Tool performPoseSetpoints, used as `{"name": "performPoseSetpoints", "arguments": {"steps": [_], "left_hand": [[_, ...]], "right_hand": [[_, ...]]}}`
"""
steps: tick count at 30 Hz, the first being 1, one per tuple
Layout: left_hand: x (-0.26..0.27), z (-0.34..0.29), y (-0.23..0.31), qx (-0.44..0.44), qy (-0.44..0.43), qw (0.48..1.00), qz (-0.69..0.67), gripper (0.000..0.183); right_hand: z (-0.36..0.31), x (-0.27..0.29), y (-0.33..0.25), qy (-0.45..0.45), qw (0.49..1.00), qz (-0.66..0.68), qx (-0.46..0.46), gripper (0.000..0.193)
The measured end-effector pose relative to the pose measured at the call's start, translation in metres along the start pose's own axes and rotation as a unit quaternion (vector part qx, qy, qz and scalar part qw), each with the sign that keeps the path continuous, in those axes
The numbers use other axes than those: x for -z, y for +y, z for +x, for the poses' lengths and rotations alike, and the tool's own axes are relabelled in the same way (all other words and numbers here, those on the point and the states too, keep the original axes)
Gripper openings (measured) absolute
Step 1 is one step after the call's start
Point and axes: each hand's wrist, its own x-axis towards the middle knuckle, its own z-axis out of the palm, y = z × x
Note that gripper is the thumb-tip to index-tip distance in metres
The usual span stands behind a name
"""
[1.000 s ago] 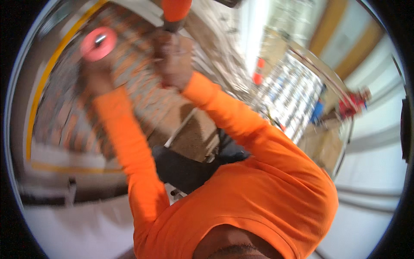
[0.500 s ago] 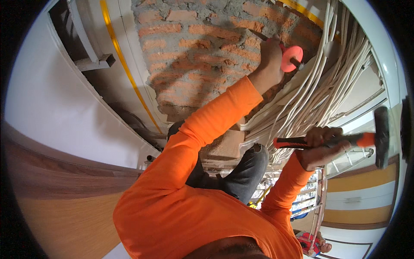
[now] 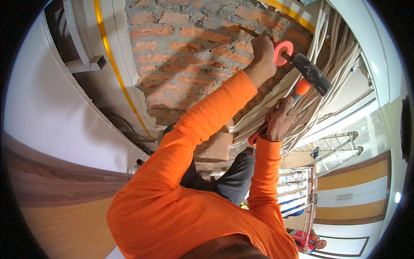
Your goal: The person uses a hammer and a red-handled chisel to chip away at a brick wall section, creating a groove or opening. The person repeatedly strikes the chisel against the wall surface to remove material.
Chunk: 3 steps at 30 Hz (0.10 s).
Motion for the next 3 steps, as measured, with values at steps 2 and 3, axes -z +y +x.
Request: {"name": "performPoseSetpoints", "arguments": {"steps": [2,3], "left_hand": [[-0.002,0.007,0.01,-0.01,-0.059,0.998,0.035,0.014],[-0.006,0.01,0.014,-0.015,-0.064,0.997,0.035,0.014]], "right_hand": [[0.006,0.013,-0.059,-0.012,0.912,0.183,-0.367,0.043],[0.019,0.019,-0.047,-0.024,0.838,0.304,-0.451,0.046]]}}
